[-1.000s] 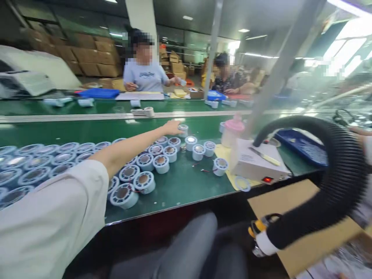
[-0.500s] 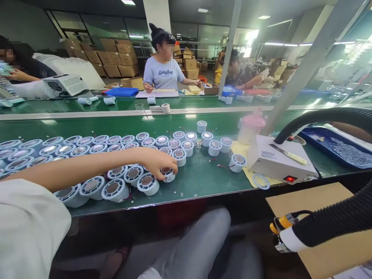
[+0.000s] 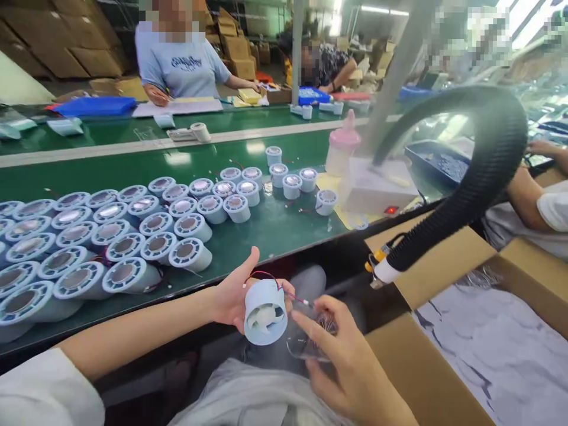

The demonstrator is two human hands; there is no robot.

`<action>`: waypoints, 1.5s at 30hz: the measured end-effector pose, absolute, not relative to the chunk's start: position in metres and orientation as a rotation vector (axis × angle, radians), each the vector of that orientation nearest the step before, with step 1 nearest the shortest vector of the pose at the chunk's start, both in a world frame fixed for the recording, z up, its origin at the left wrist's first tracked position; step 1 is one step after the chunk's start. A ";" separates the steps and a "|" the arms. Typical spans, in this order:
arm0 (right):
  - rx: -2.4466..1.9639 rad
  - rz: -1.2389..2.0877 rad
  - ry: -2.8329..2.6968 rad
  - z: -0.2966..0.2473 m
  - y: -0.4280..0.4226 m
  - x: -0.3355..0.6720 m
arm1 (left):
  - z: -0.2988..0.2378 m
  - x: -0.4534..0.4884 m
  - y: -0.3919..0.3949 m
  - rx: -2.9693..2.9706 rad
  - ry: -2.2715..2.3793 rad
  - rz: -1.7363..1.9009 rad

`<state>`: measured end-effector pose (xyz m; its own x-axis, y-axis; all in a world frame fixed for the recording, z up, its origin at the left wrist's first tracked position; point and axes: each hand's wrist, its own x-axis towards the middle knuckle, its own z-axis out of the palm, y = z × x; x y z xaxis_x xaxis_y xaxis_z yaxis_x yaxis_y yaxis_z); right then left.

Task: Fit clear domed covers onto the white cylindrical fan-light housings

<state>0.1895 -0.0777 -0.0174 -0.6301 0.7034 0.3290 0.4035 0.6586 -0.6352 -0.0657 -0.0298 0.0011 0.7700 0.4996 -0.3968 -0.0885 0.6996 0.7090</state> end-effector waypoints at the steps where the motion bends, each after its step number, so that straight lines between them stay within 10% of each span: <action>1: -0.859 0.601 -2.378 -0.009 -0.077 0.187 | -0.004 -0.064 -0.030 0.671 0.613 0.329; 19: -0.989 0.326 -2.776 0.018 -0.058 0.171 | 0.009 -0.052 -0.026 1.263 0.747 -0.153; 30: -1.158 1.268 -2.255 0.007 -0.063 0.182 | 0.019 -0.054 -0.045 1.785 0.996 0.435; 45: -1.125 1.734 -1.138 -0.007 -0.057 0.182 | -0.014 -0.048 -0.052 1.453 0.766 0.627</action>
